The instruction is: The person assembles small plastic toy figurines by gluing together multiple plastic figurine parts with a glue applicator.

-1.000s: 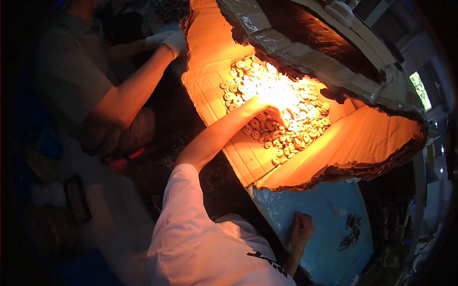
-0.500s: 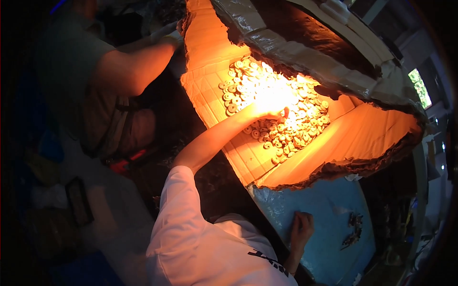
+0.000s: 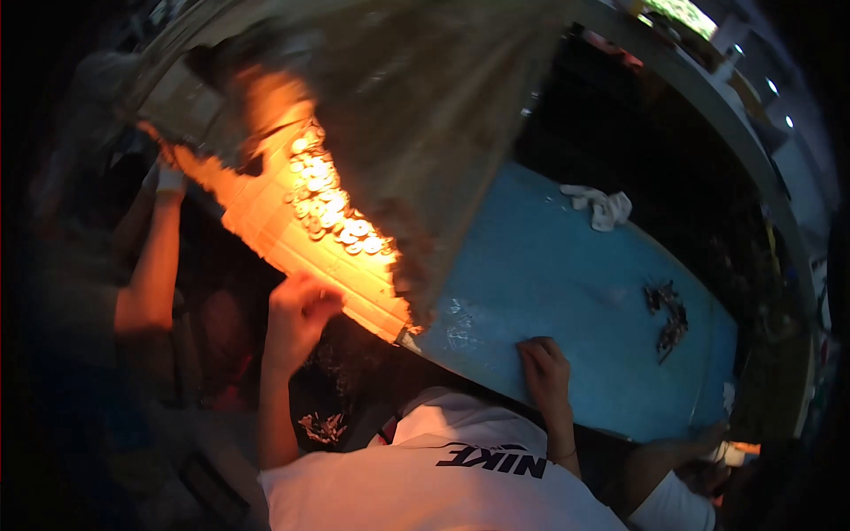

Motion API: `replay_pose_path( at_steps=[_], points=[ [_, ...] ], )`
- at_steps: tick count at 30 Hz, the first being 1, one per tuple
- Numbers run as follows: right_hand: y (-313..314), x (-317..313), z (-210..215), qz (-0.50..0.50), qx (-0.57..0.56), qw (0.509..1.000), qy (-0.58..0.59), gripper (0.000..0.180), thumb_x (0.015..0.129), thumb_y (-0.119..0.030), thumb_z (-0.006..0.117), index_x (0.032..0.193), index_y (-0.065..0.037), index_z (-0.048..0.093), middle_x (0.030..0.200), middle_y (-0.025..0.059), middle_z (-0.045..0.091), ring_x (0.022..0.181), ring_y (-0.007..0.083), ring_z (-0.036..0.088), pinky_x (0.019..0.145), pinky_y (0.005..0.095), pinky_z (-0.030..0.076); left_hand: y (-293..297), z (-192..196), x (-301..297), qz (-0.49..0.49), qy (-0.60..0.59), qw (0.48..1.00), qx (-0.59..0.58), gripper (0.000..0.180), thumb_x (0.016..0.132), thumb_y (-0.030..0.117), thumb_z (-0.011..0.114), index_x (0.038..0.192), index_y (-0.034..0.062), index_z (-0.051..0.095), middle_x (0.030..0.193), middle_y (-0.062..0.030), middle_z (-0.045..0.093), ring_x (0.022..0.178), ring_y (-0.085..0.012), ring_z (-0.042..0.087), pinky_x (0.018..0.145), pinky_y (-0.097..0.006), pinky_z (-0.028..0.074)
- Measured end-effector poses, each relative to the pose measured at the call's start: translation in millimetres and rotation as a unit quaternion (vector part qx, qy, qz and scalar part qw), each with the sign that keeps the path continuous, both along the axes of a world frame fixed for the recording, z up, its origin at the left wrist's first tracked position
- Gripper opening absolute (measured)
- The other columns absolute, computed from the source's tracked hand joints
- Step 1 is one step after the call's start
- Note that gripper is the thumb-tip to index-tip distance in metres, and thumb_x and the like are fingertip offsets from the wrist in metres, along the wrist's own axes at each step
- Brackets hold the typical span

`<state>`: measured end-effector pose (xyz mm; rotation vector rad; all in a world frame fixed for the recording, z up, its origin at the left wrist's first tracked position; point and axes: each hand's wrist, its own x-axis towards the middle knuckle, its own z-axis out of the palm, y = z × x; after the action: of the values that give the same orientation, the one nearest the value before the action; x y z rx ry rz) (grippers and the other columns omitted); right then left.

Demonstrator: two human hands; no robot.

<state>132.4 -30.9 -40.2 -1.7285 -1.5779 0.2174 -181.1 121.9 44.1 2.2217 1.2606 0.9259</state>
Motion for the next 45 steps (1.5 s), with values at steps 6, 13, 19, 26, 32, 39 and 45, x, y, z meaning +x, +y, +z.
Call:
replay_pose_path(
  at_steps=[6,13,19,26,32,39,45],
  points=[
    [-7,12,-2,0.045,0.012,0.998,0.033,0.013,0.075,0.002,0.060,0.088,-0.001,0.061,0.083,0.0120,0.059,0.072,0.0263,0.060,0.062,0.0318,0.049,-93,-32,104,-0.236,-0.066,0.967,-0.072,0.013,0.067,-0.003,0.066,0.078,0.0011,0.062,0.077,-0.0101,0.054,0.068,-0.0229,0.056,0.059,-0.030,0.046],
    [-56,65,7,-0.098,0.051,0.993,0.044,0.012,0.076,0.002,0.056,0.086,-0.001,0.061,0.081,0.0126,0.058,0.068,0.0297,0.058,0.057,0.0346,0.047,-38,-91,243,-0.278,-0.050,0.959,0.023,0.009,0.071,-0.004,0.060,0.080,-0.0013,0.058,0.080,-0.0126,0.055,0.069,-0.0312,0.056,0.061,-0.037,0.045],
    [-93,135,21,-0.313,0.101,0.943,0.043,0.013,0.077,0.004,0.056,0.088,0.000,0.061,0.082,0.0111,0.060,0.067,0.0220,0.057,0.056,0.0275,0.044,-37,-67,255,-0.295,0.045,0.954,0.024,0.027,0.075,0.002,0.059,0.101,0.0020,0.060,0.109,-0.0158,0.057,0.090,-0.0333,0.056,0.074,-0.041,0.046],
    [-89,225,16,-0.482,0.166,0.858,-0.063,0.021,0.077,-0.007,0.060,0.099,-0.006,0.060,0.096,0.0108,0.056,0.081,0.0267,0.055,0.063,0.0331,0.046,-57,-38,240,-0.214,0.009,0.975,0.063,0.031,0.072,-0.007,0.058,0.102,0.0023,0.061,0.106,-0.0159,0.058,0.087,-0.0298,0.057,0.069,-0.035,0.047],
    [-85,247,-2,-0.462,0.003,0.883,-0.080,0.026,0.076,-0.011,0.064,0.101,-0.004,0.060,0.084,0.0077,0.058,0.073,0.0203,0.057,0.063,0.0300,0.046,-98,-34,250,-0.277,-0.026,0.960,0.027,0.030,0.073,-0.010,0.057,0.100,0.0022,0.063,0.102,-0.0142,0.059,0.086,-0.0260,0.060,0.069,-0.030,0.049],
    [-98,170,62,-0.228,0.043,0.921,0.312,0.024,0.076,-0.005,0.064,0.099,-0.001,0.061,0.078,0.0047,0.063,0.064,0.0085,0.056,0.056,0.0209,0.044,-125,-20,292,-0.344,-0.149,0.909,-0.184,0.044,0.072,-0.006,0.060,0.116,0.0015,0.053,0.110,-0.0130,0.056,0.089,-0.0197,0.057,0.065,-0.027,0.048],
    [-76,116,70,-0.090,0.006,0.962,0.256,0.030,0.071,-0.003,0.068,0.100,0.001,0.062,0.083,0.0061,0.065,0.068,0.0092,0.058,0.058,0.0208,0.045,-124,-41,294,-0.358,-0.164,0.819,-0.417,0.042,0.079,0.003,0.061,0.118,-0.0028,0.046,0.100,-0.0126,0.059,0.080,-0.0161,0.059,0.060,-0.025,0.047]
  ],
)
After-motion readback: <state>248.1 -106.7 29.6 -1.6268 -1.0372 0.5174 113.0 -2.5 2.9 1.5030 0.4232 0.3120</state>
